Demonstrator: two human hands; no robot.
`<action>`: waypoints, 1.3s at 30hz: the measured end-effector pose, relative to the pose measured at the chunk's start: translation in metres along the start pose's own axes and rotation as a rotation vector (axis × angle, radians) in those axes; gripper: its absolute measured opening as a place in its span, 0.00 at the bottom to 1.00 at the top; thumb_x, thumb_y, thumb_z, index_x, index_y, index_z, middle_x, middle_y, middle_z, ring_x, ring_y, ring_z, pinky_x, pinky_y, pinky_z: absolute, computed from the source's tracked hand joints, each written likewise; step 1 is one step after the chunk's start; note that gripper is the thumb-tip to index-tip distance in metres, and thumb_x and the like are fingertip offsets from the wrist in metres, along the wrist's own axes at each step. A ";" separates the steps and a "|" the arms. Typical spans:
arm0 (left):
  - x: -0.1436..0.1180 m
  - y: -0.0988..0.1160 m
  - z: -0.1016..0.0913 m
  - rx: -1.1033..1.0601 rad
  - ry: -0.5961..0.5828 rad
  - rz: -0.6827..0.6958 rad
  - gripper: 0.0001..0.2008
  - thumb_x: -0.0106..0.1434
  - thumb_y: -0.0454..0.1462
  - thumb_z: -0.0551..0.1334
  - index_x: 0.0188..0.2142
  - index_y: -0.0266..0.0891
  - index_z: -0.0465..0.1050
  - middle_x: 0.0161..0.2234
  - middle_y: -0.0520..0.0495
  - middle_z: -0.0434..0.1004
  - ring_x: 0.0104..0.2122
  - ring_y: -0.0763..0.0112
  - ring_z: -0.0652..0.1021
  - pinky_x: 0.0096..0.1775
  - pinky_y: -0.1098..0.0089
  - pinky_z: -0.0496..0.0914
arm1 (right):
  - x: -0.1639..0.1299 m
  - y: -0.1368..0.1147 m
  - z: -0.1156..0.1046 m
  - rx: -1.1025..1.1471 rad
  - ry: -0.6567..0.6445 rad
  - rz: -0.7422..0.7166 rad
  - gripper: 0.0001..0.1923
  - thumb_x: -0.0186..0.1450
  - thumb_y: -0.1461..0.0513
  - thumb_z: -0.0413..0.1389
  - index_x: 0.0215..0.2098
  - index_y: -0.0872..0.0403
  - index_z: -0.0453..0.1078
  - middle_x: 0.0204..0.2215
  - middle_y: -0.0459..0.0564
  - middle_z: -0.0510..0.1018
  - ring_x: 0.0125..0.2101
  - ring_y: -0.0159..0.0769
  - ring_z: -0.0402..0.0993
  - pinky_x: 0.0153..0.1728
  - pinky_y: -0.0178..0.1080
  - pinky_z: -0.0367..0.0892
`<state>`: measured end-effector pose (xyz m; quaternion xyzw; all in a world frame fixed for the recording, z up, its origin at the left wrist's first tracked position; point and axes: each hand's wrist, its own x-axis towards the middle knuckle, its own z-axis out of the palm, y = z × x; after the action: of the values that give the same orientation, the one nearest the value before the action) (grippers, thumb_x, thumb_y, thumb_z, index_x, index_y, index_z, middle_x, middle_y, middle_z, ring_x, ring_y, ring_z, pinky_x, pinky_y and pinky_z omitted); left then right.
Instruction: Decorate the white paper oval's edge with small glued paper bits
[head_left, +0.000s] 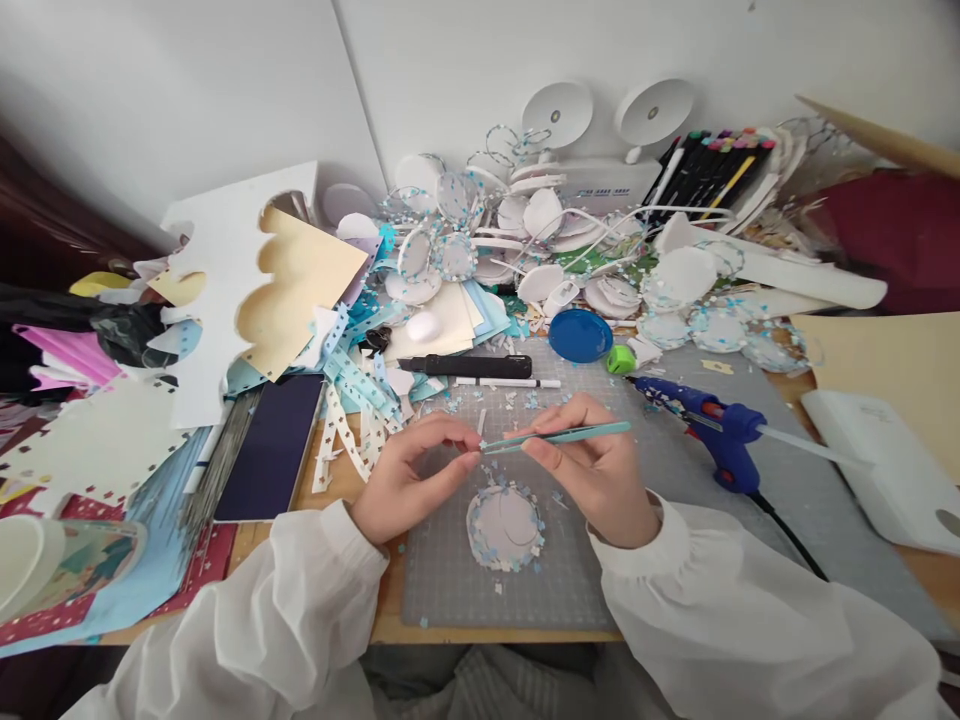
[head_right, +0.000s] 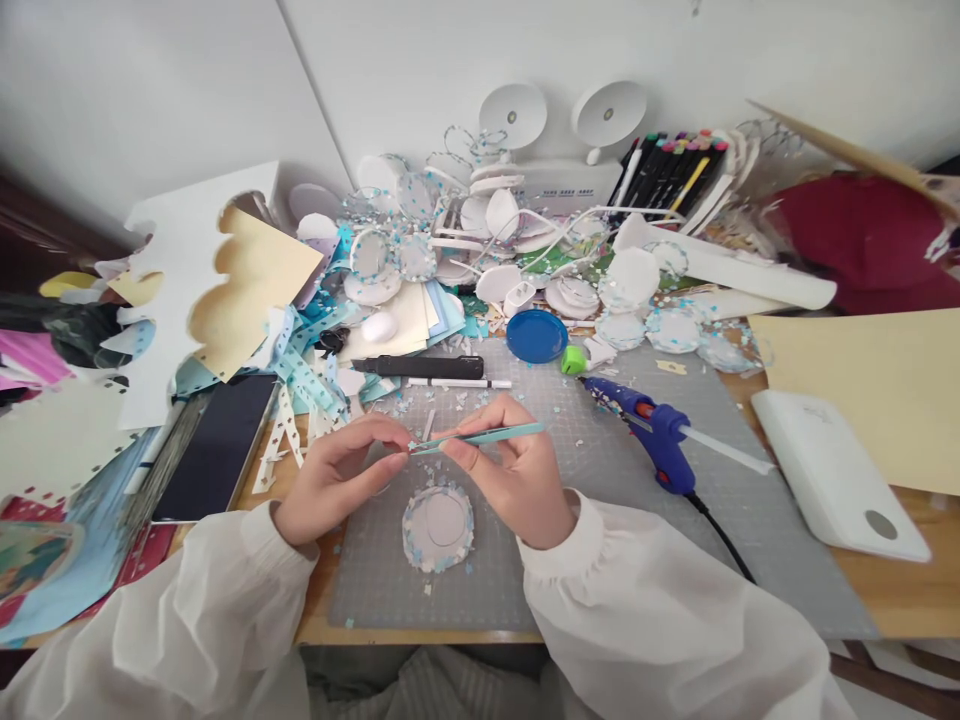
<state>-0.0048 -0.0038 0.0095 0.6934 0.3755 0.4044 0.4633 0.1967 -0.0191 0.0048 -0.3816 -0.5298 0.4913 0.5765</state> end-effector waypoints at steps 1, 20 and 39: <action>0.000 0.001 0.000 -0.007 0.005 -0.005 0.05 0.63 0.37 0.62 0.36 0.37 0.75 0.34 0.43 0.77 0.37 0.65 0.76 0.41 0.65 0.70 | 0.000 0.000 0.000 -0.002 -0.003 0.006 0.07 0.60 0.62 0.63 0.32 0.49 0.68 0.30 0.47 0.80 0.35 0.40 0.80 0.37 0.45 0.74; 0.002 0.000 0.005 -0.226 0.120 -0.167 0.06 0.57 0.38 0.68 0.30 0.36 0.77 0.29 0.46 0.79 0.31 0.69 0.76 0.36 0.69 0.71 | 0.001 -0.002 0.002 -0.047 -0.055 -0.070 0.08 0.59 0.64 0.63 0.30 0.50 0.67 0.31 0.47 0.80 0.37 0.41 0.80 0.38 0.45 0.75; 0.002 -0.010 0.005 -0.475 0.181 -0.249 0.05 0.54 0.37 0.71 0.29 0.40 0.79 0.30 0.49 0.78 0.32 0.72 0.76 0.37 0.71 0.71 | -0.004 -0.007 0.004 -0.219 -0.166 -0.292 0.11 0.59 0.70 0.61 0.34 0.49 0.69 0.39 0.50 0.81 0.41 0.41 0.80 0.38 0.44 0.76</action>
<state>-0.0009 -0.0013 -0.0009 0.4753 0.3923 0.4812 0.6234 0.1938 -0.0252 0.0112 -0.3193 -0.6754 0.3716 0.5512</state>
